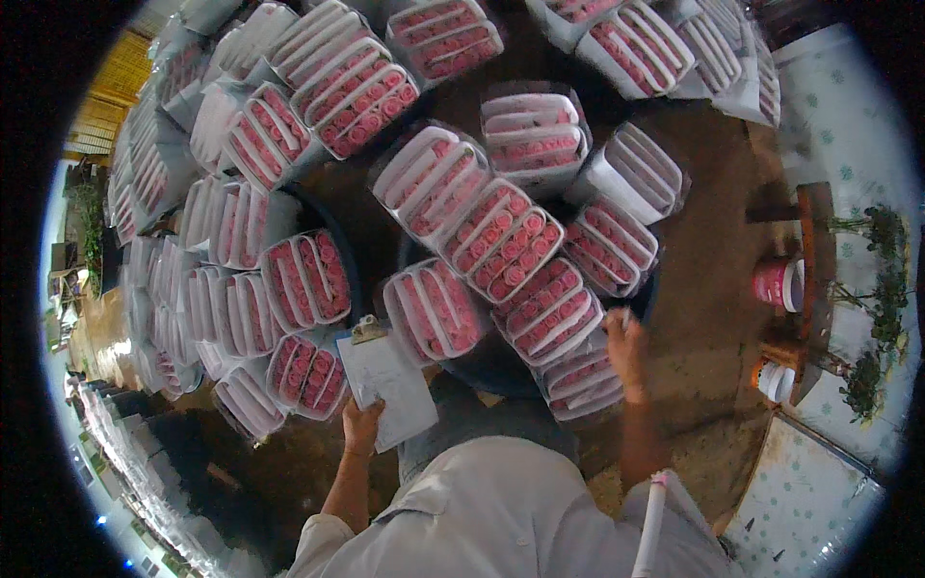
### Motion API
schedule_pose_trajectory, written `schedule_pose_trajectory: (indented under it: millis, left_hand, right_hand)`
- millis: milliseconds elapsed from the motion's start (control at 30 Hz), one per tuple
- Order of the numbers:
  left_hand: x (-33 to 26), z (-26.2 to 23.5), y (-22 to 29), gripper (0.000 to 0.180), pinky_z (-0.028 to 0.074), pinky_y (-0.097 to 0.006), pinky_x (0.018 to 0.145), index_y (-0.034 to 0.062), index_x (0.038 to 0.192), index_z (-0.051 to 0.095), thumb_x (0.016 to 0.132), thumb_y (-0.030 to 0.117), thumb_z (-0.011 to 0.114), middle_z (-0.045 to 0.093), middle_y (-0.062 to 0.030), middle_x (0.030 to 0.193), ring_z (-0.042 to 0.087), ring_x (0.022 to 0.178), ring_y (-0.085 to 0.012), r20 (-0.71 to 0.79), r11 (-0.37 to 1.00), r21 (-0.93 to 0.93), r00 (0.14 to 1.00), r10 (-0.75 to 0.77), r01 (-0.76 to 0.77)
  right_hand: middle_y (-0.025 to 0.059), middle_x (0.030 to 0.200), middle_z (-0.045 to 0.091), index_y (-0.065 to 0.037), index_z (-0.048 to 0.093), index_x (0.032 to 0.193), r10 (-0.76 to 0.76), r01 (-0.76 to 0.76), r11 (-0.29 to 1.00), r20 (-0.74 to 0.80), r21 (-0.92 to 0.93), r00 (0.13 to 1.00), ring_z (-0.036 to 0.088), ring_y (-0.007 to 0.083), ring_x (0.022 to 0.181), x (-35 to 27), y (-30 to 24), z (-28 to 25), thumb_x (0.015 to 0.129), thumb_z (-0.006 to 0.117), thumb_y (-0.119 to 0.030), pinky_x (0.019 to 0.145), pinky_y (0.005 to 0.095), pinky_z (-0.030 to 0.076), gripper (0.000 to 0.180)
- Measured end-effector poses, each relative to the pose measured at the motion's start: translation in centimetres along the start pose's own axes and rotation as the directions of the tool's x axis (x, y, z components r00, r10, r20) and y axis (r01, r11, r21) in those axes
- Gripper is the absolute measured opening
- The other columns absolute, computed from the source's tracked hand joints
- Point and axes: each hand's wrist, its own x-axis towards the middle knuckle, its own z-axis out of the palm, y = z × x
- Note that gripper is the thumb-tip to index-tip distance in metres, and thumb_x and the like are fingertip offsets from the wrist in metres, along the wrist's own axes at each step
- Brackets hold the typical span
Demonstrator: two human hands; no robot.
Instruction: The person tears off a sheet of circular stickers, writes on a clipboard, then walks among stacked buckets of wrapped pink roses. They repeatedly pick up individual rose packages, place them into buckets, and write on the clipboard, appearing to count or inventory the flowers.
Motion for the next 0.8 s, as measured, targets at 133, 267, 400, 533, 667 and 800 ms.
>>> schedule_pose_trajectory:
  millis: [133,267,400,533,667,800]
  left_hand:
    - [-1.9,0.5,-1.3,0.037,0.051,-0.035,0.083,-0.0034,0.118,0.061,0.081,0.002,0.065,0.068,-0.0088,0.106,0.065,0.092,-0.0212,-0.007,0.993,-0.072,0.996,-0.089,0.088]
    - [-4.1,1.8,-3.2,0.036,0.051,-0.034,0.083,-0.0035,0.115,0.062,0.08,0.004,0.067,0.068,-0.0083,0.104,0.066,0.09,-0.0212,-0.109,0.984,-0.166,0.991,-0.082,0.063]
    - [-7.2,3.6,-4.3,0.036,0.05,-0.035,0.085,-0.0027,0.117,0.061,0.082,0.004,0.066,0.067,-0.0088,0.107,0.065,0.093,-0.0211,-0.179,0.991,-0.127,0.981,-0.071,0.049]
    - [-11.1,5.7,-4.8,0.035,0.049,-0.035,0.086,-0.0026,0.118,0.061,0.083,0.004,0.065,0.066,-0.0089,0.108,0.063,0.095,-0.021,-0.231,0.981,-0.192,0.973,-0.005,-0.041]
    - [-14.2,7.1,-5.4,0.039,0.048,-0.036,0.087,-0.0029,0.12,0.059,0.083,0.006,0.067,0.065,-0.0084,0.112,0.062,0.097,-0.0212,-0.294,0.977,-0.213,0.953,-0.075,0.011]
    - [-15.4,8.1,-6.2,0.041,0.048,-0.037,0.088,-0.003,0.121,0.059,0.083,0.008,0.069,0.064,-0.0086,0.113,0.062,0.098,-0.022,-0.328,0.972,-0.233,0.941,-0.085,0.007]
  right_hand:
    - [0.022,0.094,0.065,0.001,0.064,0.097,-0.327,0.291,0.939,-0.214,-0.181,0.921,0.063,0.0407,0.09,7.6,-0.3,-3.3,0.095,0.058,-0.024,0.077,0.0439,0.049,0.025]
    - [0.0208,0.095,0.066,-0.001,0.066,0.096,-0.49,0.428,0.807,-0.056,-0.407,0.87,0.064,0.041,0.091,12.9,0.4,-3.0,0.09,0.062,-0.022,0.08,0.045,0.051,0.021]
    - [0.0193,0.089,0.067,-0.003,0.066,0.088,-0.267,0.377,0.737,0.269,-0.561,0.925,0.064,0.0412,0.089,15.7,1.0,-1.7,0.085,0.062,-0.019,0.08,0.0481,0.051,0.016]
    - [0.0186,0.082,0.067,-0.003,0.064,0.079,-0.458,0.543,0.656,0.296,-0.524,0.838,0.064,0.0403,0.085,16.0,1.6,-2.0,0.08,0.062,-0.014,0.077,0.0501,0.051,0.011]
    - [0.0194,0.084,0.065,-0.002,0.061,0.08,-0.57,0.613,0.659,0.243,-0.435,0.785,0.063,0.0416,0.083,15.2,1.5,-2.5,0.081,0.062,-0.01,0.075,0.0519,0.05,0.008]
    - [0.0219,0.093,0.066,-0.001,0.064,0.09,-0.463,0.552,0.66,0.303,-0.51,0.833,0.064,0.041,0.088,14.7,1.0,-2.1,0.083,0.061,-0.01,0.078,0.0493,0.051,0.012]
